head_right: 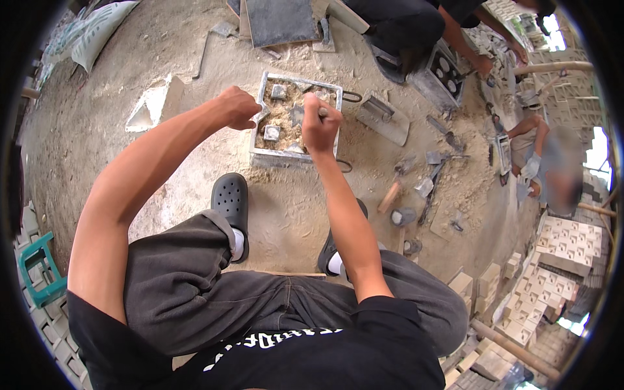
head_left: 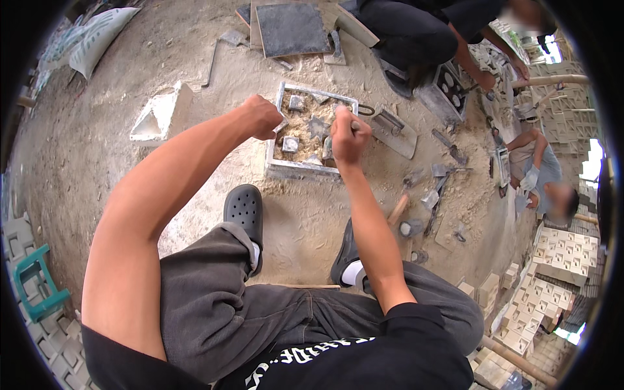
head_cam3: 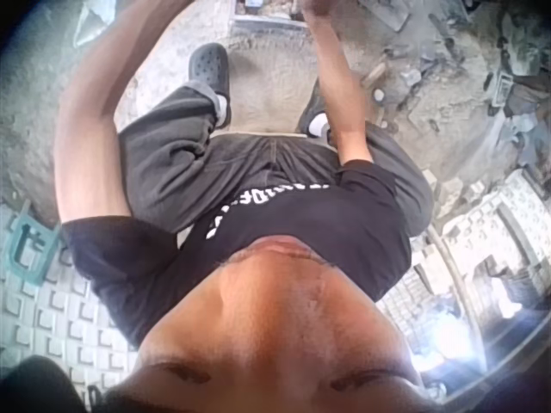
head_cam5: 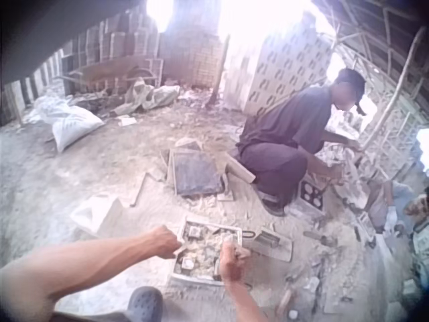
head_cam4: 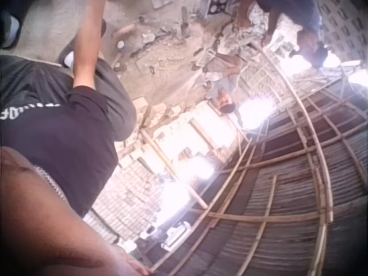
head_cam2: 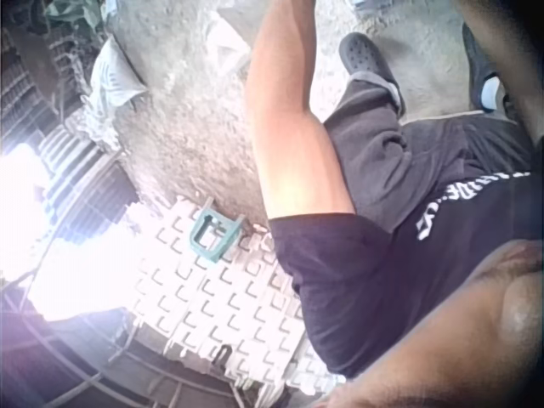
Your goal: The person uses a trowel to scrape and smooth material inside a square metal mold on the ground, and uses a small pick tool to refine the edges and details of the stone within the mold.
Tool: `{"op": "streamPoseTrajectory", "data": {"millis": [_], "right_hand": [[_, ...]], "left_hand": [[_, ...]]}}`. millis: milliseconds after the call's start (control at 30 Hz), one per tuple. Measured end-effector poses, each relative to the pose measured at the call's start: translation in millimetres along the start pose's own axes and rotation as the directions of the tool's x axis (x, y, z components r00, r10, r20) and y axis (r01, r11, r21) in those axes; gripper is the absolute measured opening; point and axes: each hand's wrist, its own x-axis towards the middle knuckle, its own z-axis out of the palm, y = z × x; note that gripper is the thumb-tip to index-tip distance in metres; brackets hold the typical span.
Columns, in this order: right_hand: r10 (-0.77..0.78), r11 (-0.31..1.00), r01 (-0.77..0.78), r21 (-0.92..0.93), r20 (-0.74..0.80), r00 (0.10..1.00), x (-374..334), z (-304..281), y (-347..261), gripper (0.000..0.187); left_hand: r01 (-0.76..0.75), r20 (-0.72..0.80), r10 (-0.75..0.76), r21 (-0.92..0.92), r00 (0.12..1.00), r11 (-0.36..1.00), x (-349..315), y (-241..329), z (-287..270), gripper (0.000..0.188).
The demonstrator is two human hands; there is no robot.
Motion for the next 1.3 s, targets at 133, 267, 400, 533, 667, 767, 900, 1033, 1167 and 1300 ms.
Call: {"op": "streamPoseTrajectory", "data": {"millis": [133,267,400,533,667,767,900,1033,1167,1300], "right_hand": [[0.151,0.979,-0.162,0.126,0.091,0.984,10,12,-45,0.049],[0.115,0.952,-0.125,0.279,0.054,0.992,20,6,-86,0.049],[0.090,0.996,-0.090,-0.009,0.058,0.994,1,9,-12,0.050],[0.118,0.989,-0.125,0.085,0.085,0.989,1,4,-21,0.051],[0.071,0.951,-0.089,0.297,0.070,0.995,18,-4,-81,0.052],[0.052,0.974,-0.069,0.216,0.080,0.995,9,-9,-72,0.049],[0.123,0.968,-0.150,0.199,0.142,0.982,-6,-9,-16,0.047],[0.089,0.933,-0.152,0.325,0.200,0.976,8,-18,-52,0.049],[0.069,0.892,-0.210,0.400,0.339,0.938,8,-37,-63,0.050],[0.127,0.926,-0.276,0.259,0.474,0.872,-8,-48,-23,0.043]], "left_hand": [[0.033,0.034,-0.033,0.011,0.999,0.999,-10,-7,3,0.035],[0.042,-0.090,-0.043,-0.011,0.995,0.999,-10,-13,6,0.033],[0.061,-0.066,-0.060,0.016,0.996,0.998,-6,-15,-4,0.031],[0.050,-0.052,-0.049,0.006,0.997,0.999,-9,-9,-11,0.031],[0.065,-0.019,-0.064,0.019,0.998,0.998,-11,-18,-8,0.035],[0.065,-0.026,-0.064,0.046,0.998,0.997,-10,-24,-4,0.035],[0.049,-0.044,-0.047,0.047,0.998,0.998,-9,-19,-11,0.031],[0.018,-0.021,-0.017,0.066,1.000,0.998,-8,-21,-8,0.014],[-0.039,-0.131,0.047,0.068,0.990,0.997,3,-24,10,0.014],[-0.103,-0.139,0.115,0.088,0.984,0.991,0,-11,-9,0.020]]}}
